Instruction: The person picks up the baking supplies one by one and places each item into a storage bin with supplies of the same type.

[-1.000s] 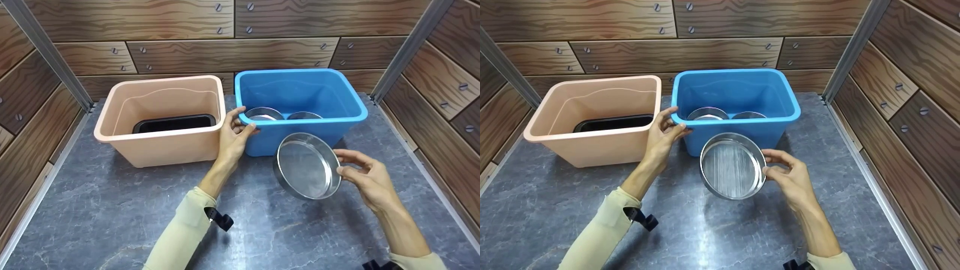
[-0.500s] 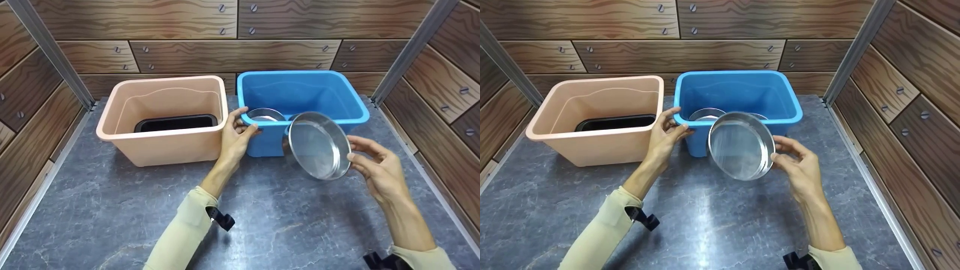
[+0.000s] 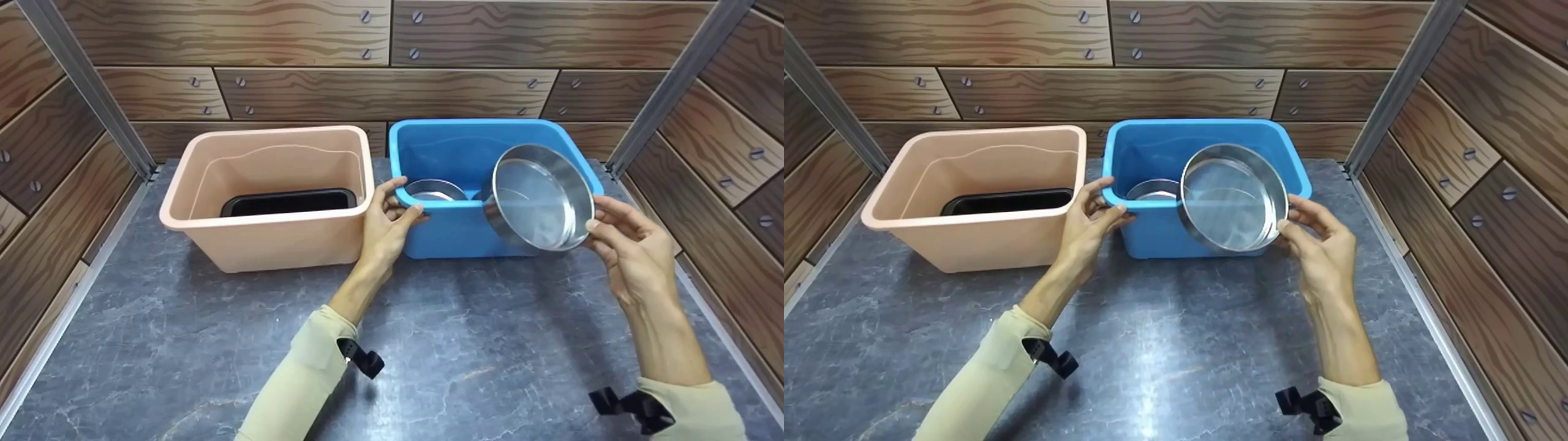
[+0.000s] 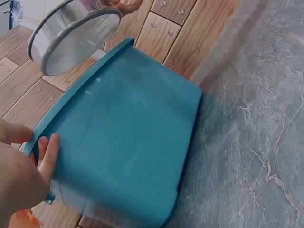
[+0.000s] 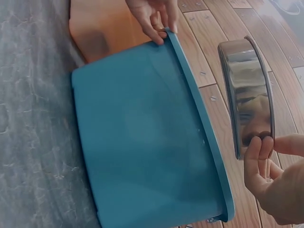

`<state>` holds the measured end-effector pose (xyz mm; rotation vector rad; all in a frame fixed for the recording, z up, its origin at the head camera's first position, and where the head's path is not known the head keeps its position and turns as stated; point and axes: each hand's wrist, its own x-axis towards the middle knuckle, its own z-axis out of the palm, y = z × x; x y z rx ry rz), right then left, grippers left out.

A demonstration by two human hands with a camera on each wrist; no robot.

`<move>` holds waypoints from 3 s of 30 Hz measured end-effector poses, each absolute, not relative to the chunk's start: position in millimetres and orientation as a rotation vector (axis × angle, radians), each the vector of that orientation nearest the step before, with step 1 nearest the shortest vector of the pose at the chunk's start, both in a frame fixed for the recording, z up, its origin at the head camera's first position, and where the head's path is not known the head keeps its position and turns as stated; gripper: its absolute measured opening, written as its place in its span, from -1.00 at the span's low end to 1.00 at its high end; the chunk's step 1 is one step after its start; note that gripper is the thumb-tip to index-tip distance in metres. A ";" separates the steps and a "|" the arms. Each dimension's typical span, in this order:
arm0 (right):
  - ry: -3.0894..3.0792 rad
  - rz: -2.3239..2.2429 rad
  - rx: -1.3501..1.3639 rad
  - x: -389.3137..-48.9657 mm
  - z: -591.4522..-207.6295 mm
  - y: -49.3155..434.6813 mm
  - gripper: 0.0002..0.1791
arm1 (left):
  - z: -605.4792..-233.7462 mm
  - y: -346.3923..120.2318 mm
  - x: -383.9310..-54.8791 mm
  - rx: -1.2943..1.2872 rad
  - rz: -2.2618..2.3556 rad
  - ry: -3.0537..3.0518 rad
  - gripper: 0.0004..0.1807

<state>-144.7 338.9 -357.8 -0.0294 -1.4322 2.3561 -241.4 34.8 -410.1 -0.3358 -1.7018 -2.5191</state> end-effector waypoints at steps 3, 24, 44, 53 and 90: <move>-1.374 2.356 -0.055 -149.4 -353.4 339.7 -0.62 | -408.6 35.1 -242.3 -0.343 -2.518 -1.699 -0.43; -1.181 2.376 -0.208 -179.4 -348.8 333.8 -0.63 | -409.4 34.1 -242.6 -0.304 -2.510 -1.737 -0.44; -1.117 2.290 -0.330 -208.9 -352.4 302.7 -0.62 | -412.1 33.1 -242.2 -0.328 -2.480 -1.733 -0.44; -1.225 2.170 -0.384 -218.2 -347.5 294.3 -0.62 | -412.6 33.7 -242.6 -0.319 -2.480 -1.742 -0.43; -1.551 2.118 -0.101 -201.0 -368.3 298.6 -0.63 | -399.7 18.1 -239.4 -0.205 -2.481 -1.917 -0.43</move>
